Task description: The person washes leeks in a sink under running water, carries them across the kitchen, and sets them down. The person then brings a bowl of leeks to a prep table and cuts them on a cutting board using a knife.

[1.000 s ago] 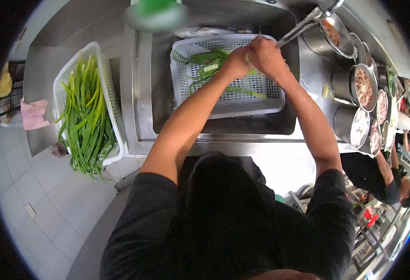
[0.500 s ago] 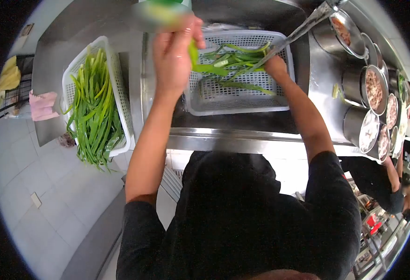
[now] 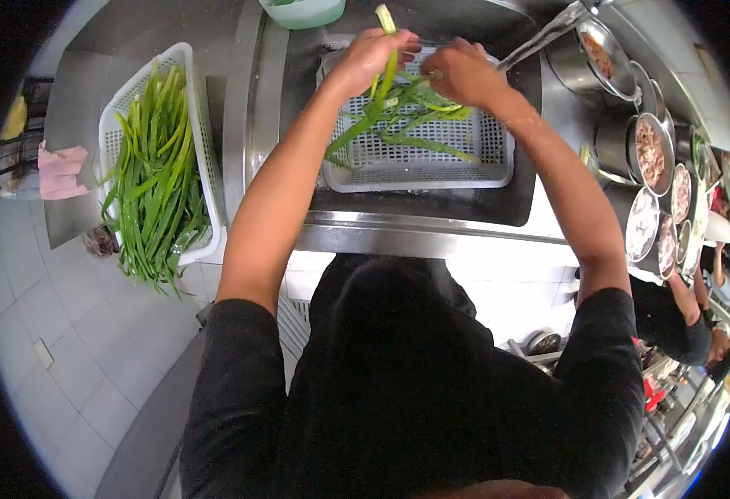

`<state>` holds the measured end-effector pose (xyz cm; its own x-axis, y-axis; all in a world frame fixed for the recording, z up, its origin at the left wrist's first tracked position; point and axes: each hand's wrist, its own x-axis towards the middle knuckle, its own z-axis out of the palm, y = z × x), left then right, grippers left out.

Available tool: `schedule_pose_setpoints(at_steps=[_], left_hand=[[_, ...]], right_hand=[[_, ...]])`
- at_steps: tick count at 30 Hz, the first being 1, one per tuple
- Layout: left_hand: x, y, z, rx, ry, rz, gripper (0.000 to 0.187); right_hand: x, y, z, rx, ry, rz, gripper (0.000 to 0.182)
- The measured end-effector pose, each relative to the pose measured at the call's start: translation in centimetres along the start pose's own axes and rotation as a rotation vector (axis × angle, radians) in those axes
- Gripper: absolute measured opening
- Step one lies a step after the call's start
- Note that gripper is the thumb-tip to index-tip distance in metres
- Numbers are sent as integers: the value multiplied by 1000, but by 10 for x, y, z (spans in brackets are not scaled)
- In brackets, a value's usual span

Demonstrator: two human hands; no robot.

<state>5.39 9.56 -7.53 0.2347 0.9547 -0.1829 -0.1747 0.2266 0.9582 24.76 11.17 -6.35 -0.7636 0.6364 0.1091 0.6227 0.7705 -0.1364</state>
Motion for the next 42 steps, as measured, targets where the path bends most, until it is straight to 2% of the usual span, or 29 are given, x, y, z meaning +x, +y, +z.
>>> schedule_pose_setpoints(at_steps=[3, 4, 7, 8, 10, 12, 14, 17, 18, 21, 24, 27, 30, 33, 34, 37, 41, 42], left_hand=[[7, -20, 0, -72, 20, -73, 33], [-3, -10, 11, -234, -12, -84, 30], [-9, -15, 7, -335, -6, -133, 26], [-10, -17, 6, -251, 13, -114, 24], [-22, -16, 5, -82, 59, -81, 21], [-44, -6, 4, -39, 153, -107, 20], [-58, -6, -2, -82, 241, -131, 21], [-80, 6, -4, -243, 286, -32, 22], [-84, 7, -6, -252, 281, -55, 20], [-91, 6, -11, -274, 300, -30, 18], [-95, 12, -15, -217, 315, 6, 18], [-98, 20, -18, -292, 315, -17, 15], [-99, 23, -20, -265, 302, -24, 17], [-96, 18, -21, -245, 296, -35, 19], [-97, 18, -19, -262, 301, -43, 19], [-102, 24, -14, -281, 320, -48, 19], [-115, 22, -21, -282, 312, -51, 18], [-117, 22, -24, -277, 321, -54, 18]], right_hand=[[34, 4, -25, 334, -160, 34, 24], [40, 9, -32, 439, -220, 47, 25], [51, 19, -41, 598, -196, 83, 35], [48, 32, -19, 463, 74, -173, 29], [32, 57, 8, 594, -41, 127, 26], [6, 100, 75, 420, -131, 528, 27], [-28, 111, 115, 129, -113, 766, 36], [-51, 94, 139, 175, -91, 966, 42], [-52, 85, 140, 218, -109, 1074, 42], [-48, 68, 135, 204, -64, 1213, 42], [-46, 77, 146, 184, -3, 1266, 41], [-42, 78, 145, 263, 95, 1284, 39], [-38, 75, 138, 295, -38, 1239, 42], [-33, 65, 135, 179, 84, 1276, 39], [-39, 85, 165, 182, 116, 1288, 35], [-37, 84, 166, 198, 4, 1229, 34], [-38, 75, 160, 215, 8, 1277, 32], [-38, 60, 141, 269, 75, 1269, 32]])
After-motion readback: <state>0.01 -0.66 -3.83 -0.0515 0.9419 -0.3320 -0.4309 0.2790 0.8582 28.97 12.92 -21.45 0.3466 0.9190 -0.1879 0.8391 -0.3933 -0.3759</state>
